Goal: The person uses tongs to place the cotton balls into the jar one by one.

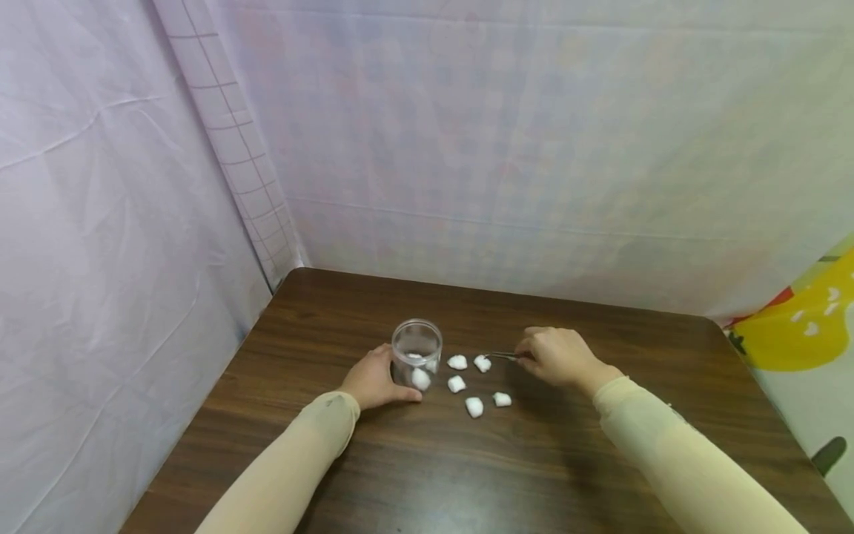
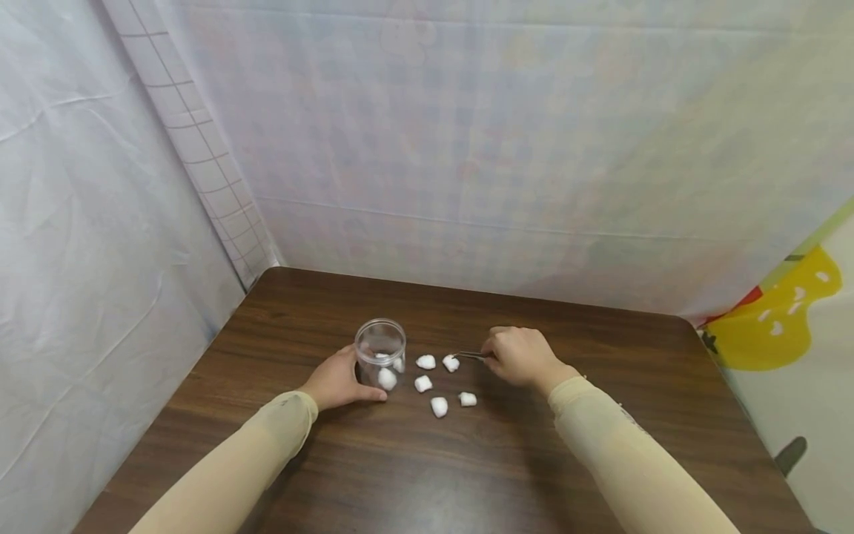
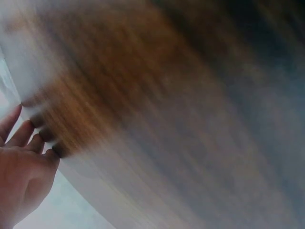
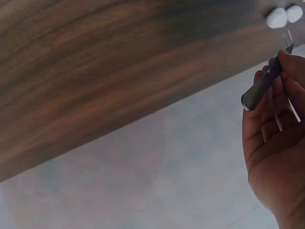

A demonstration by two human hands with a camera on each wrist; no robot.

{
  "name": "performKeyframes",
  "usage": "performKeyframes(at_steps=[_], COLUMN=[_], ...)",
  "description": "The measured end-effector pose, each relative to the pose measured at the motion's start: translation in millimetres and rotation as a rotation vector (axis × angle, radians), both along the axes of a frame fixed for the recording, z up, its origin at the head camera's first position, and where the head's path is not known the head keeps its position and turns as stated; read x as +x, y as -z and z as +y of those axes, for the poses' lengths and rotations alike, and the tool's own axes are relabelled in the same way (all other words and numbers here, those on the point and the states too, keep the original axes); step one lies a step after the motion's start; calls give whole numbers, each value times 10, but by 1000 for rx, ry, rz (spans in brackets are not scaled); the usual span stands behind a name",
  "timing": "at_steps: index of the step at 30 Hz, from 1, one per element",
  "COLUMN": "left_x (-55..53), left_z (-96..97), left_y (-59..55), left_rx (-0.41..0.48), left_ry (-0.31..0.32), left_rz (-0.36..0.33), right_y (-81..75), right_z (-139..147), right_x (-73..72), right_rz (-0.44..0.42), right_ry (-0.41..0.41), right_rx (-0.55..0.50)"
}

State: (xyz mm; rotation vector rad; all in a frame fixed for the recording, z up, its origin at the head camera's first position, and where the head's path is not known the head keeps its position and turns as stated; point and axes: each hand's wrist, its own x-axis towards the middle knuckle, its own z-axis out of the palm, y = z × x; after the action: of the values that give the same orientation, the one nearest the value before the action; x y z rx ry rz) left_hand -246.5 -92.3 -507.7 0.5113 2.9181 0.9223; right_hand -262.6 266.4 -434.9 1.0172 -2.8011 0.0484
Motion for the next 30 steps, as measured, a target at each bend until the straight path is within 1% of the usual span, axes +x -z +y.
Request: performKeyframes(at_steps=[6,9,15,20,30], left_x=[20,26,18,9,16], left_z=[8,8,3,0,-2], left_y=[-58,-69,-38,-12,-15], left_rx=[2,4,2,1,-3], left_ry=[-6,-4,1,-1,-6], left_rz=[-5,-2,9,11,-2], right_y=[53,65,97,134,151], right_z=[29,22,3,2,-11], right_x=[-22,-28,-29,-24,-33], right_rz=[2,0,-22,-23,-23], right_ry=[1,-3,-9,-8,-22], right_rx=[1,1,19,35,43])
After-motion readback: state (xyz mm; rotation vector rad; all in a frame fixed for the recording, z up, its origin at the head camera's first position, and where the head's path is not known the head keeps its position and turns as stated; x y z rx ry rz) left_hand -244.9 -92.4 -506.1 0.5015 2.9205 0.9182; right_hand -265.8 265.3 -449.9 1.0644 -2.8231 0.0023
